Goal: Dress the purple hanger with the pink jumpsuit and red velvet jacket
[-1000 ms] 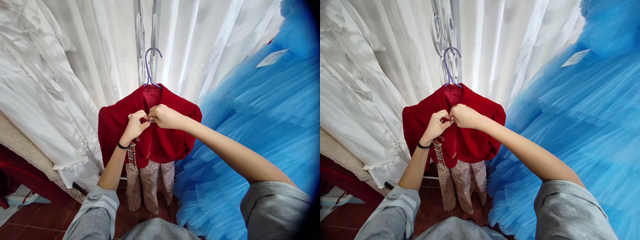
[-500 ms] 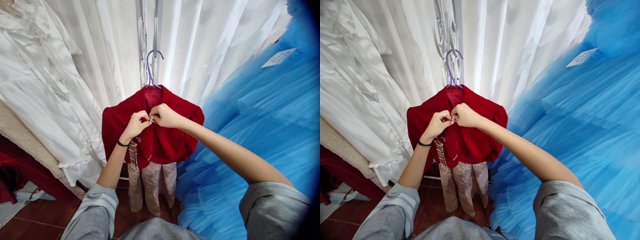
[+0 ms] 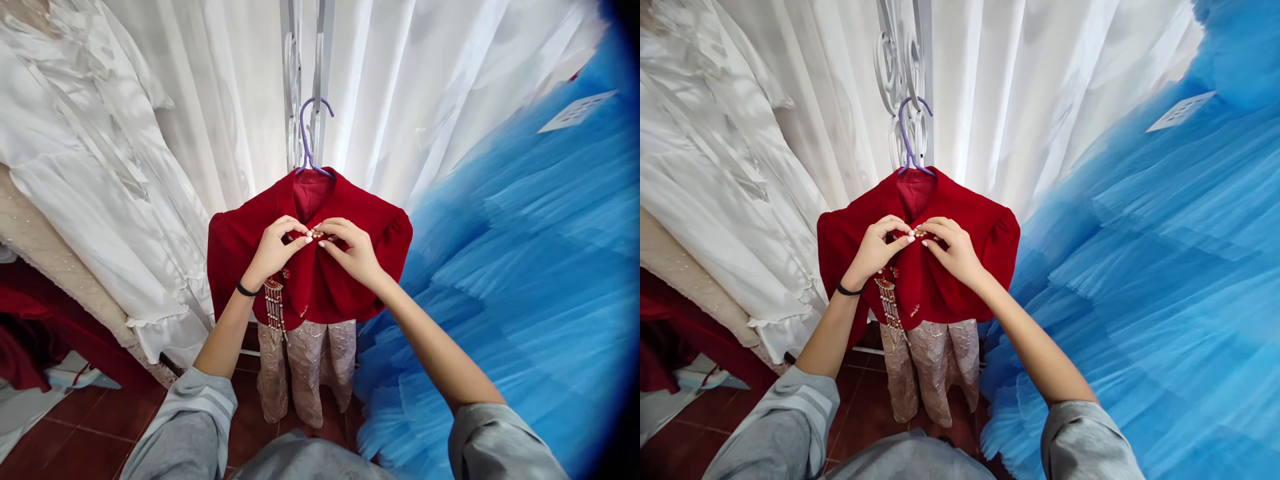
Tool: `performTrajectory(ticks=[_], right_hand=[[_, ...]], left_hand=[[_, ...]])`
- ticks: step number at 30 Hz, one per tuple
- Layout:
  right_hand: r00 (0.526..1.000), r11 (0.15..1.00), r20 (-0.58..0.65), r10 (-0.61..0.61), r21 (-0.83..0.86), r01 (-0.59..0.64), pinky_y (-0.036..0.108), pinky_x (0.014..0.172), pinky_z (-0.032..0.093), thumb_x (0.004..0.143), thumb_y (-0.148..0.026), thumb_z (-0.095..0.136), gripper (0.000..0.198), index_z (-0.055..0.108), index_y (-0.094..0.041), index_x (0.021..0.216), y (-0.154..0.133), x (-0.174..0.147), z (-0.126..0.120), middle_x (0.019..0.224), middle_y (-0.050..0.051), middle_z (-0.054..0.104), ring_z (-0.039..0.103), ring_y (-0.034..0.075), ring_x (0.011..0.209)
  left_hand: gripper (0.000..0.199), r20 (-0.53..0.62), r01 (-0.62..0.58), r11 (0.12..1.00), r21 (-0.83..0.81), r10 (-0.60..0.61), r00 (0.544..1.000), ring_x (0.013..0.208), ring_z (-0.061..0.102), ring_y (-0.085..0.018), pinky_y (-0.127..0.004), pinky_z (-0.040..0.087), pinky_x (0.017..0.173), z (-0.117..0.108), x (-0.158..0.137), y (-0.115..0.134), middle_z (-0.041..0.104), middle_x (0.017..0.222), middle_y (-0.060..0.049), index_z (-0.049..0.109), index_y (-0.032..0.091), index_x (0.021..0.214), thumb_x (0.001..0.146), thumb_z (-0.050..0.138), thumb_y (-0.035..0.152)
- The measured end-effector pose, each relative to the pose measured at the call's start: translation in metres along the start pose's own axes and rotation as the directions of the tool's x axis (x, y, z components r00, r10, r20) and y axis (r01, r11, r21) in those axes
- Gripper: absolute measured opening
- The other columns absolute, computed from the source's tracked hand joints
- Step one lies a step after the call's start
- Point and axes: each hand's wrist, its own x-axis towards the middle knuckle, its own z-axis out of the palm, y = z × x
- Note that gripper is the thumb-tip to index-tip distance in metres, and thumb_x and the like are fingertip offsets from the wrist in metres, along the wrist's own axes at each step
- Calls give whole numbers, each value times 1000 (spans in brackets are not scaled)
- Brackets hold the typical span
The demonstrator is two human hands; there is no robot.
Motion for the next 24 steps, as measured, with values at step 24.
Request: performTrajectory(ticks=[24], right_hand=[[906,838,-25,422,-371,-400,31,63,55,97,-26,41,38,58,-21,131,-3,-71,132,132,18,46,58,26,107]], left_hand=[[35,-512,341,900,272,-165,843,89,61,-15,-28,54,78,19,-99,-53,59,116,-11,58,18,120,85,57,16]])
